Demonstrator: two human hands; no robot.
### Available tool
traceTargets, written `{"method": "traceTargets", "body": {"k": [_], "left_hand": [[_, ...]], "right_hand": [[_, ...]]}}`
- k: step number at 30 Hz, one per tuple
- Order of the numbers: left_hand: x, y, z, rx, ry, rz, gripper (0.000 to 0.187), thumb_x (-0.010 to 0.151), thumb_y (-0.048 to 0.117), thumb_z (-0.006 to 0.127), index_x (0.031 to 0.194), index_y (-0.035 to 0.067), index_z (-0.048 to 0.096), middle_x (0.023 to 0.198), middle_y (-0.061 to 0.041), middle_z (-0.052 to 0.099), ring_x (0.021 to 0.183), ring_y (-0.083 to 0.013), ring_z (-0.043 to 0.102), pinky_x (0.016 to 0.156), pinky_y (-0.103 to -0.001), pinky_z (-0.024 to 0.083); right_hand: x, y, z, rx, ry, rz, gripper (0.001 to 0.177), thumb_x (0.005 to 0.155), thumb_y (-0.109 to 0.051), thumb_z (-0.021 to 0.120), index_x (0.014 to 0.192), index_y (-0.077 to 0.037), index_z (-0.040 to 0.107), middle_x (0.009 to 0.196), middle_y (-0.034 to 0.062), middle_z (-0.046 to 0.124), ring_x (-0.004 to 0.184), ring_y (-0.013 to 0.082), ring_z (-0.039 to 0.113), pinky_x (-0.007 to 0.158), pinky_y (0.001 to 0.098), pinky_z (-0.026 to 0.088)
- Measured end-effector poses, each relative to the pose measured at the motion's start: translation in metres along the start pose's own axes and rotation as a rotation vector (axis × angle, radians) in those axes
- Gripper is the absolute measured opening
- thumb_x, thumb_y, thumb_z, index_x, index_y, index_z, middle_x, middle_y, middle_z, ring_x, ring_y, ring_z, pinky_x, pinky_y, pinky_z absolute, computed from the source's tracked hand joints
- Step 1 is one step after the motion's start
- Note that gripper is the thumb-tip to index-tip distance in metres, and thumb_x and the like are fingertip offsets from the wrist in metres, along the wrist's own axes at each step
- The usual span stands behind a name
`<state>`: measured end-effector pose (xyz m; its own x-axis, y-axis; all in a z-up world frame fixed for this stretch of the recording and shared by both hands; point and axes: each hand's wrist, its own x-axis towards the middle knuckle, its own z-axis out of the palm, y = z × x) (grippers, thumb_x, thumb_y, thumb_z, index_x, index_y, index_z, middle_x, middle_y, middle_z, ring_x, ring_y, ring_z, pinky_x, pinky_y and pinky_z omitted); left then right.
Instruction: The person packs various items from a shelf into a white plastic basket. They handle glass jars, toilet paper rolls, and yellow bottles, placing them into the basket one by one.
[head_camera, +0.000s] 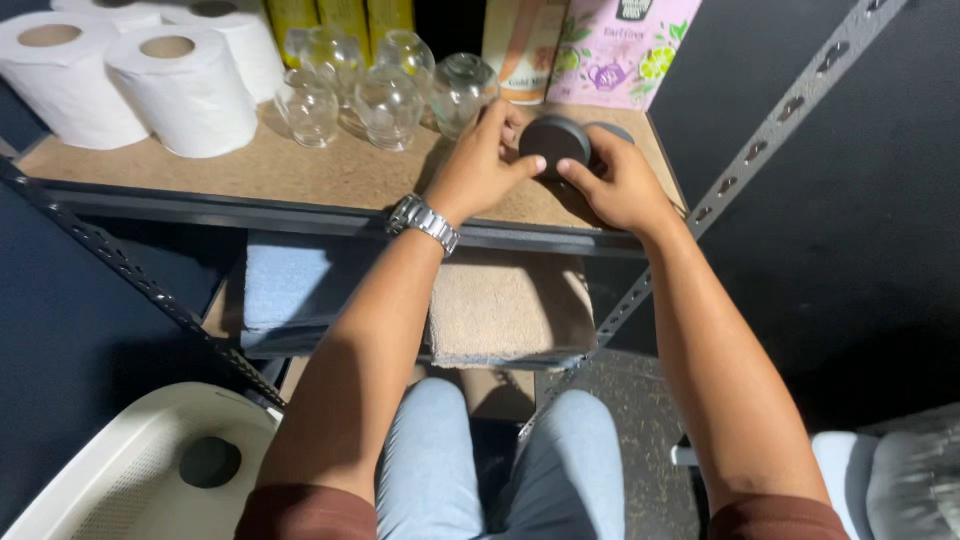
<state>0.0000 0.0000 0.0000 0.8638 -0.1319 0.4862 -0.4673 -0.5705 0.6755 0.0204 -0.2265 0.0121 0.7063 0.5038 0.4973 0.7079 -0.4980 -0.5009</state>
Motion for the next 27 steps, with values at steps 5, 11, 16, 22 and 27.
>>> {"method": "traceTargets", "body": {"k": [5,11,16,22,27], "left_hand": [[-0.003,-0.001,0.003,0.031,-0.004,0.066,0.050,0.093,0.032,0.079,0.138,0.026,0.060,0.129,-0.010,0.068,0.120,-0.0339,0.070,0.101,-0.046,0.057],[-0.006,0.004,0.003,0.052,-0.028,0.057,0.035,0.089,0.039,0.079,0.115,0.018,0.071,0.107,-0.012,0.077,0.111,-0.0352,0.073,0.094,-0.047,0.058],[-0.003,0.014,-0.005,0.078,-0.015,-0.032,0.032,0.098,0.046,0.066,0.106,0.016,0.072,0.093,-0.007,0.079,0.100,-0.0290,0.077,0.088,-0.043,0.059],[-0.009,0.015,-0.005,0.021,-0.122,0.077,0.020,0.101,0.037,0.061,0.109,0.022,0.072,0.109,-0.013,0.077,0.114,-0.0375,0.072,0.099,-0.050,0.057],[-0.008,0.002,0.002,0.036,0.089,0.007,0.034,0.088,0.034,0.079,0.103,0.013,0.058,0.092,-0.011,0.071,0.096,-0.0305,0.076,0.083,-0.044,0.060]], "right_hand": [[0.002,0.012,0.004,-0.046,0.197,-0.018,0.036,0.098,-0.017,0.080,0.132,-0.010,0.070,0.113,0.0136,0.073,0.092,0.0335,0.074,0.078,0.0418,0.059],[-0.008,0.003,0.004,-0.069,0.258,-0.109,0.052,0.091,-0.007,0.083,0.140,0.000,0.066,0.111,0.0190,0.064,0.089,0.0351,0.073,0.072,0.0380,0.061],[-0.005,-0.043,-0.005,-0.097,0.067,-0.042,0.096,0.082,-0.024,0.085,0.162,-0.002,0.039,0.118,0.0308,0.066,0.110,0.0488,0.069,0.088,0.0594,0.061],[-0.006,-0.042,0.001,-0.214,-0.119,0.241,0.096,0.088,-0.051,0.075,0.168,-0.020,0.031,0.115,0.0185,0.076,0.105,0.0415,0.073,0.094,0.0592,0.055],[-0.004,-0.011,0.009,-0.249,0.048,0.059,0.037,0.098,-0.038,0.074,0.120,-0.009,0.066,0.095,0.0187,0.073,0.098,0.0443,0.071,0.081,0.0543,0.055]]}}
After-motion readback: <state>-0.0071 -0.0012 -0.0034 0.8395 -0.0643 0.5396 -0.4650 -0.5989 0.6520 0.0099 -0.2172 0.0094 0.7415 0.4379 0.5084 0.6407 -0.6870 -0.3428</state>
